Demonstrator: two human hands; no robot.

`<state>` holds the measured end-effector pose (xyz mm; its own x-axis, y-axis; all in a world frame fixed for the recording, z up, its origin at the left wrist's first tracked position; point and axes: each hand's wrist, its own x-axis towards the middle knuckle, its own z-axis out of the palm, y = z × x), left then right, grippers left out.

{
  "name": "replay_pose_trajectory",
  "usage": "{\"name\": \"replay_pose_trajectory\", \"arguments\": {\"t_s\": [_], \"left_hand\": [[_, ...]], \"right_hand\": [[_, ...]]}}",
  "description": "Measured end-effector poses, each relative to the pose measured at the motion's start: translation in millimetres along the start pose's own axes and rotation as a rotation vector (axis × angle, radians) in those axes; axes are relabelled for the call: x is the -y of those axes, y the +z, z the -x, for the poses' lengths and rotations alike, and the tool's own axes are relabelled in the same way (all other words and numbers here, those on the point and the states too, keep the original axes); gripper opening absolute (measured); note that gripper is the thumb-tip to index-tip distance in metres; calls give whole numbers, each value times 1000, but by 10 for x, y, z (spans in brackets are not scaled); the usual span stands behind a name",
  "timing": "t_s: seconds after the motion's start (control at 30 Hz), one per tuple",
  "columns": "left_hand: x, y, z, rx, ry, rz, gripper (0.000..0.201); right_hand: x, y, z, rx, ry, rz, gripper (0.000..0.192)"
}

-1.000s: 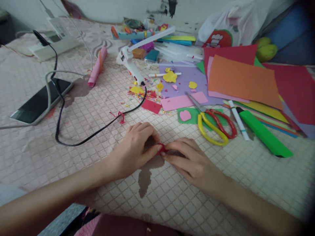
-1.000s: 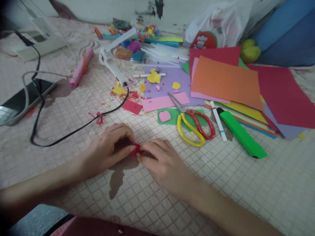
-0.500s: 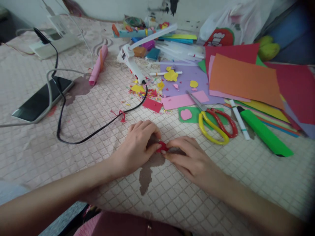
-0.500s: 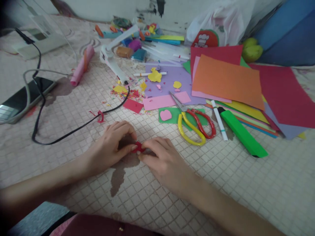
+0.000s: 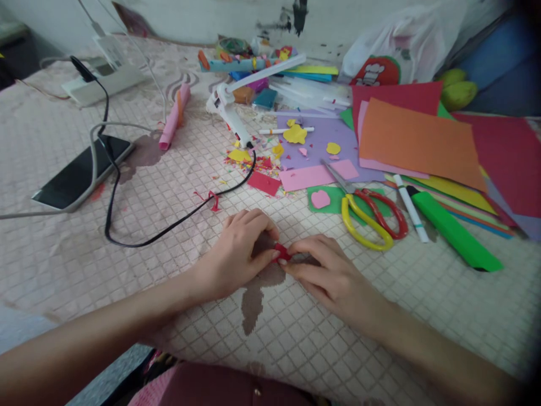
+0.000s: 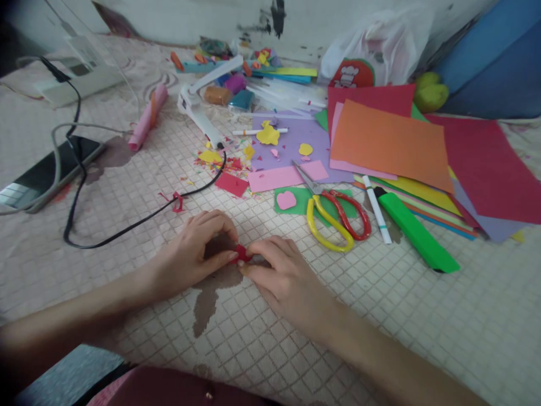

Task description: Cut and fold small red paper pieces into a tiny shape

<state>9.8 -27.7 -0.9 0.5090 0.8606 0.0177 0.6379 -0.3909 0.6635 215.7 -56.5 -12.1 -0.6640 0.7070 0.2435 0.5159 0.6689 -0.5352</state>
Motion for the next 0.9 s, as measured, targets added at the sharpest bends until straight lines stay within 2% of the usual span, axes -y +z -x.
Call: {"name": "replay_pose_trajectory", "arguments": {"t_s": [0.17, 0.33, 0.53, 0.73, 0.9], "left_hand": [[-2, 29, -19, -24, -11, -24, 14], [12, -3, -39, 4, 9, -15, 8], [23, -52, -35, 57, 39, 11, 4], [83, -43, -44, 76, 99, 17, 4], [88, -74, -83, 117, 133, -6, 7]], "right_hand": [[12, -7, -7, 22, 14, -6, 18], [-8, -5, 8, 4, 23, -55, 19], [-34, -40, -92, -76, 198, -216, 20], [-31, -87, -239, 68, 223, -196, 17], [-40, -140, -291, 137, 271, -211, 15]]}}
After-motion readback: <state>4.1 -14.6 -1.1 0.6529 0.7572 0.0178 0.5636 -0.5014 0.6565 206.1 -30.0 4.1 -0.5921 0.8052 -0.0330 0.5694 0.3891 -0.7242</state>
